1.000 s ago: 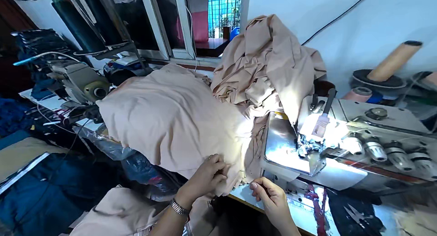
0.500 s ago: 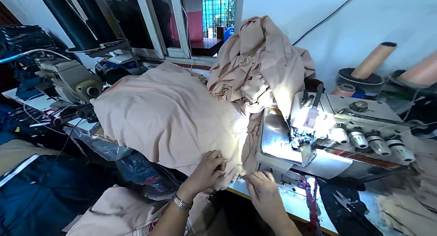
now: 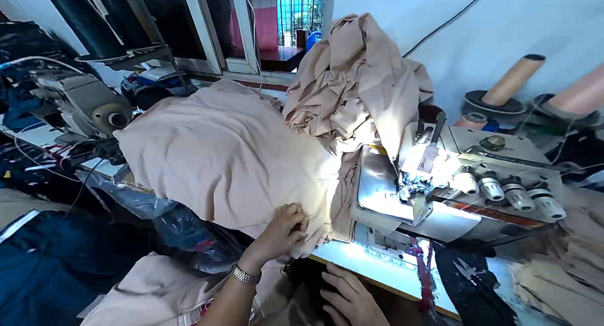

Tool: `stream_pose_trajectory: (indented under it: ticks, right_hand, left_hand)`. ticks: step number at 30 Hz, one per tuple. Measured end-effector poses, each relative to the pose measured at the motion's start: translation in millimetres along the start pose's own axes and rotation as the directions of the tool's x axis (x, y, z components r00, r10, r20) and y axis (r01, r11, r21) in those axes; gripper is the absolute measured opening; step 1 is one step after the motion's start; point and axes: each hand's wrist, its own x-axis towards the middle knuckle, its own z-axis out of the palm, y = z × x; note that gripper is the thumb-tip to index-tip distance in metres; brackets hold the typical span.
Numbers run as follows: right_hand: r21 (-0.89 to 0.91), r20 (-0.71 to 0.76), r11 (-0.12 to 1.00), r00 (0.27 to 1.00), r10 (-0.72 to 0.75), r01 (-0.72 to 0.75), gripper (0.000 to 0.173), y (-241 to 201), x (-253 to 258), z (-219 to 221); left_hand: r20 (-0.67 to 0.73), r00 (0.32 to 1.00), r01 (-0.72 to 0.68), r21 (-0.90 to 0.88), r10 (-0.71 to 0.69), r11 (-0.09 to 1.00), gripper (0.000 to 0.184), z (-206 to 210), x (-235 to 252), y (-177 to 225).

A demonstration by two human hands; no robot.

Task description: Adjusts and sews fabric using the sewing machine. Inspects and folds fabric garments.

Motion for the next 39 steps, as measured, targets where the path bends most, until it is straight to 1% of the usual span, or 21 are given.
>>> stream_pose_trajectory:
  ticks: [2,4,5,6,8,9,11,13,15,16,19,20,22,24,27,34,35,36,38,39]
  right_hand:
    - [-0.015,-0.069,0.999,0.997,0.028,-0.029,0.020,-1.1,-9.3,0.4]
    - [-0.041,-0.044,0.994,0.994,0.097,-0.099,0.021,-0.8,-17.3,4.6]
    - [-0.005,-0.024,0.992,0.991,0.128,-0.129,0.017,-1.2,-19.6,7.1]
    - [0.018,-0.040,0.989,0.988,0.149,-0.148,0.015,-2.6,-20.1,9.1]
    - [-0.002,-0.172,0.982,0.967,0.185,-0.189,0.018,-6.3,-15.0,6.5]
    - [-0.015,-0.254,0.972,0.941,0.224,-0.236,0.019,-7.7,-10.1,0.9]
    - [-0.062,-0.410,0.925,0.855,0.318,-0.374,0.022,-4.6,1.4,-16.4]
    - [-0.127,-0.483,0.840,0.773,0.412,-0.527,0.028,7.2,7.5,-33.5]
    - [-0.208,-0.501,0.753,0.729,0.466,-0.624,0.033,22.4,6.5,-42.3]
    - [-0.244,-0.492,0.724,0.726,0.480,-0.645,0.030,28.9,5.2,-45.5]
    - [-0.313,-0.457,0.696,0.745,0.486,-0.647,0.009,44.3,7.9,-57.6]
    - [-0.319,-0.456,0.685,0.739,0.495,-0.655,0.007,48.8,9.9,-61.7]
    - [-0.278,-0.471,0.661,0.699,0.539,-0.697,0.011,54.7,14.2,-73.2]
    - [-0.162,-0.520,0.660,0.632,0.574,-0.733,0.013,57.6,17.6,-85.8]
    - [0.013,-0.604,0.672,0.530,0.596,-0.741,0.017,63.2,16.9,-96.2]
    - [0.173,-0.698,0.688,0.405,0.591,-0.705,0.022,69.3,5.7,-131.1]
    - [0.199,-0.689,0.701,0.411,0.597,-0.685,0.022,69.2,4.7,-130.9]
    - [0.226,-0.661,0.721,0.440,0.607,-0.656,0.021,69.5,4.3,-128.2]
    - [0.258,-0.566,0.758,0.542,0.621,-0.600,0.019,71.5,5.2,-116.3]
    - [0.229,-0.509,0.765,0.596,0.621,-0.602,0.019,73.8,5.4,-109.6]
  left_hand:
    - [0.002,1.000,0.012,-0.016,-0.012,1.000,0.008,-1.5,0.3,1.3]
    - [-0.001,1.000,0.017,-0.046,-0.017,0.999,0.007,-2.3,0.1,2.1]
    - [0.001,1.000,0.023,-0.082,-0.023,0.996,0.007,-4.1,-0.1,3.4]
    - [0.008,0.999,0.033,-0.125,-0.032,0.992,0.007,-7.6,-0.3,5.5]
    - [0.038,0.998,0.055,-0.219,-0.048,0.974,0.006,-16.4,-0.9,9.8]
    - [0.049,0.997,0.065,-0.264,-0.054,0.962,0.006,-19.7,-1.6,10.8]
    - [0.061,0.996,0.074,-0.318,-0.057,0.945,0.006,-21.9,-3.2,9.3]
    - [0.054,0.997,0.066,-0.334,-0.051,0.940,0.006,-18.5,-4.1,3.7]
    - [0.040,0.998,0.061,-0.332,-0.051,0.941,0.006,-14.5,-4.5,-0.3]
    - [0.034,0.998,0.057,-0.329,-0.049,0.943,0.005,-13.4,-4.4,-1.5]
    - [0.029,0.998,0.054,-0.332,-0.047,0.942,0.006,-12.5,-4.8,-1.7]
    - [0.030,0.998,0.057,-0.334,-0.050,0.941,0.005,-12.3,-5.4,-1.3]
    - [0.021,0.999,0.051,-0.346,-0.047,0.937,0.006,-11.0,-5.8,-1.4]
    - [0.007,1.000,0.027,-0.356,-0.026,0.934,0.007,-9.5,-5.4,-4.2]
    - [0.001,1.000,0.010,-0.352,-0.011,0.936,0.008,-8.4,-5.5,-5.9]
    - [0.000,1.000,0.026,-0.365,-0.028,0.931,0.008,-8.5,-4.8,-7.1]
    - [-0.001,1.000,0.023,-0.364,-0.025,0.931,0.008,-8.4,-4.9,-7.4]
    - [-0.002,1.000,0.020,-0.366,-0.023,0.930,0.008,-8.2,-5.2,-7.6]
    - [0.000,1.000,0.019,-0.368,-0.020,0.930,0.007,-8.3,-5.4,-8.7]
    - [0.001,1.000,0.020,-0.371,-0.021,0.928,0.007,-8.5,-5.3,-8.7]
